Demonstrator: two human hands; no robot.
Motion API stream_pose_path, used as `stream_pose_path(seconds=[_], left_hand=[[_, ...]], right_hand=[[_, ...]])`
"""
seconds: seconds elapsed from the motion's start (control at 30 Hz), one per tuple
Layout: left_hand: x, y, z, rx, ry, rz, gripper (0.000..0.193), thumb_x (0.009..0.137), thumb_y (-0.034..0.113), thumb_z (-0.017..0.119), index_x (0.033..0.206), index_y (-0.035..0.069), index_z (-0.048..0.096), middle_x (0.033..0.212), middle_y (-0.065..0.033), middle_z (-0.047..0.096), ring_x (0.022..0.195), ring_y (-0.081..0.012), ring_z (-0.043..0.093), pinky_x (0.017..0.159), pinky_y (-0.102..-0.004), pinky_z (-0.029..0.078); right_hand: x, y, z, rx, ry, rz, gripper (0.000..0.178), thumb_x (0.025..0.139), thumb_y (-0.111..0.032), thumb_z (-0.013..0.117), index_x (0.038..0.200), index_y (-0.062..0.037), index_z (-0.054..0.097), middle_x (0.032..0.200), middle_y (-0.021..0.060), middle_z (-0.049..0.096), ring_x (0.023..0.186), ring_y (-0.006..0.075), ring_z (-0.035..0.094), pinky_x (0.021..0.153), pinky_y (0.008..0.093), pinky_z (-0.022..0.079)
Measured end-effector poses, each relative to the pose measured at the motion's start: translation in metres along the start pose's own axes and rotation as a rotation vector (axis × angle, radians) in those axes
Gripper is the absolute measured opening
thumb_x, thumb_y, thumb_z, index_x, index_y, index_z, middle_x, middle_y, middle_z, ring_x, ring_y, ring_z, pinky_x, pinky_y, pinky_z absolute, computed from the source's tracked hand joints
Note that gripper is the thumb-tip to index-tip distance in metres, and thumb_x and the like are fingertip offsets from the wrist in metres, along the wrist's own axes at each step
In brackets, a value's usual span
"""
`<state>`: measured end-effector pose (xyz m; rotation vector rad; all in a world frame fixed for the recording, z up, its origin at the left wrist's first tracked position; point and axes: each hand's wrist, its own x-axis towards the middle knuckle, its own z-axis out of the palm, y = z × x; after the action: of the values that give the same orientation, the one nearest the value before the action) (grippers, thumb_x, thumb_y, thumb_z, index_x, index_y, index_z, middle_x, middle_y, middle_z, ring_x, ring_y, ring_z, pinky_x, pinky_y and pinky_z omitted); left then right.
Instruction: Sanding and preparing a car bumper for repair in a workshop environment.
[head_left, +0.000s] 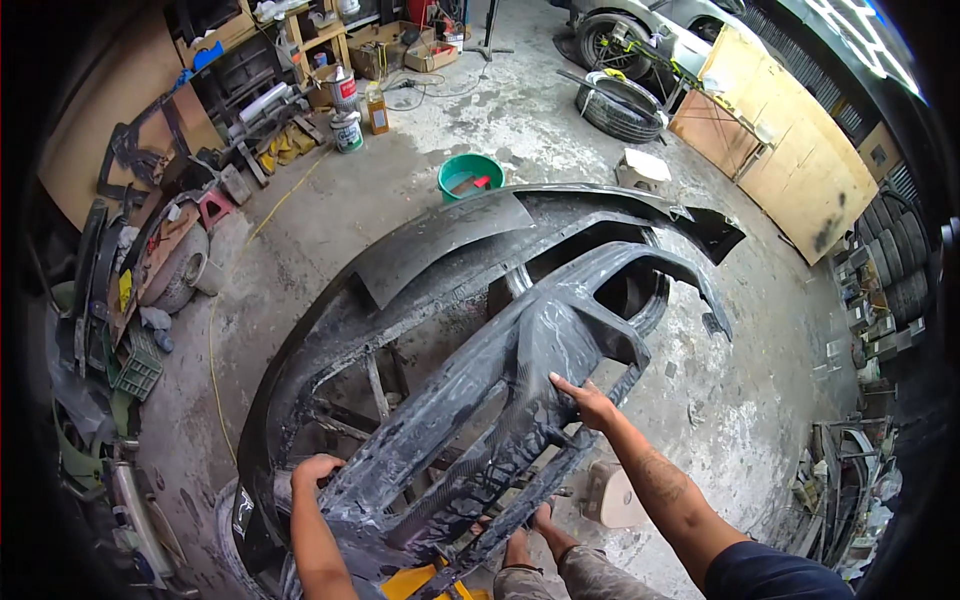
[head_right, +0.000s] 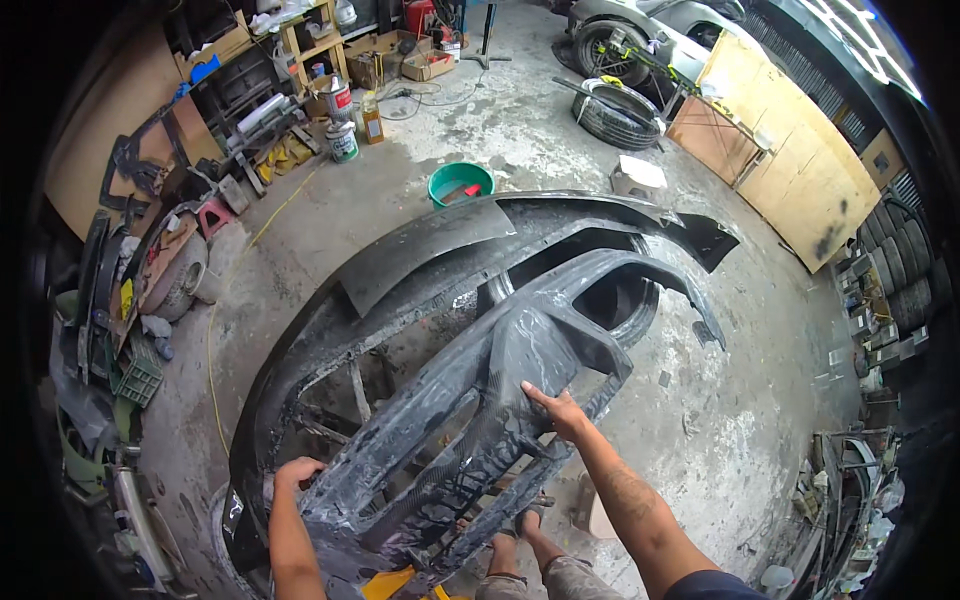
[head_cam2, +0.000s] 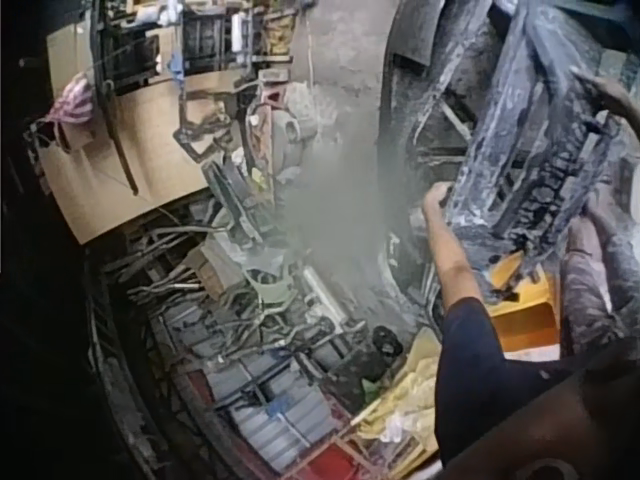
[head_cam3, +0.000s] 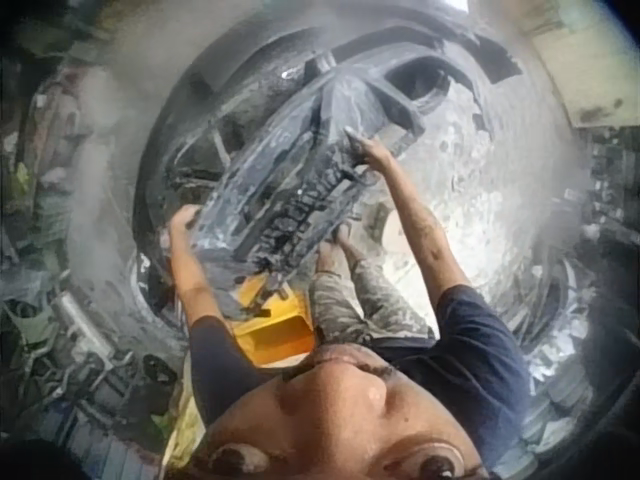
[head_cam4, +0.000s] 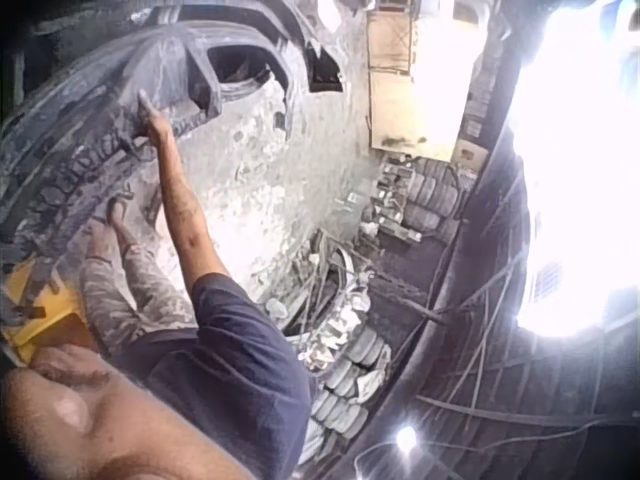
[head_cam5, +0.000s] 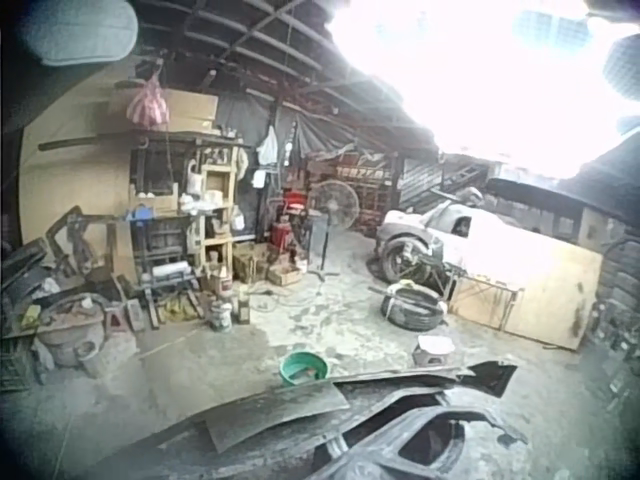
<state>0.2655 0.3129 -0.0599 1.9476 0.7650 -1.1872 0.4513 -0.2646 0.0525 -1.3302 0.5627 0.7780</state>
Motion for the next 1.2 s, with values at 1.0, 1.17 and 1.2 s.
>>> stream_pose_path(seconds=[1.0, 1.17, 1.2], left_hand=[[-0.389, 0.116, 0.048, 0.301, 0.108, 0.366, 0.037, 0.099, 0.028, 0.045, 0.118, -0.001, 0.057, 0.107, -0.0196, 0.065, 0.100, -0.0298, 0.061, 0.089, -0.0337, 0.045], [-0.529, 0.188, 0.086, 0.192, 0.321, 0.272, 0.031, 0.099, 0.027, 0.045, 0.108, 0.002, 0.059, 0.070, -0.0036, 0.056, 0.064, -0.0153, 0.051, 0.063, -0.0307, 0.041], [-0.549, 0.188, 0.088, 0.205, 0.330, 0.272, 0.031, 0.099, 0.027, 0.045, 0.108, 0.002, 0.059, 0.070, -0.0036, 0.056, 0.064, -0.0153, 0.051, 0.063, -0.0307, 0.041]], right_hand=[[-0.261, -0.030, -0.123, -0.030, 0.006, -0.311, 0.111, 0.084, -0.042, 0.073, 0.155, -0.0006, -0.002, 0.149, 0.0261, 0.032, 0.130, 0.0291, 0.043, 0.099, 0.0362, 0.041], [-0.300, -0.052, -0.131, 0.262, -0.245, -0.412, 0.115, 0.082, -0.034, 0.077, 0.154, -0.0013, -0.006, 0.151, 0.0231, 0.031, 0.133, 0.0285, 0.042, 0.103, 0.0363, 0.040], [-0.302, -0.054, -0.129, 0.315, -0.302, -0.442, 0.118, 0.080, -0.033, 0.079, 0.154, -0.0014, -0.006, 0.152, 0.0230, 0.030, 0.134, 0.0295, 0.042, 0.105, 0.0369, 0.039]])
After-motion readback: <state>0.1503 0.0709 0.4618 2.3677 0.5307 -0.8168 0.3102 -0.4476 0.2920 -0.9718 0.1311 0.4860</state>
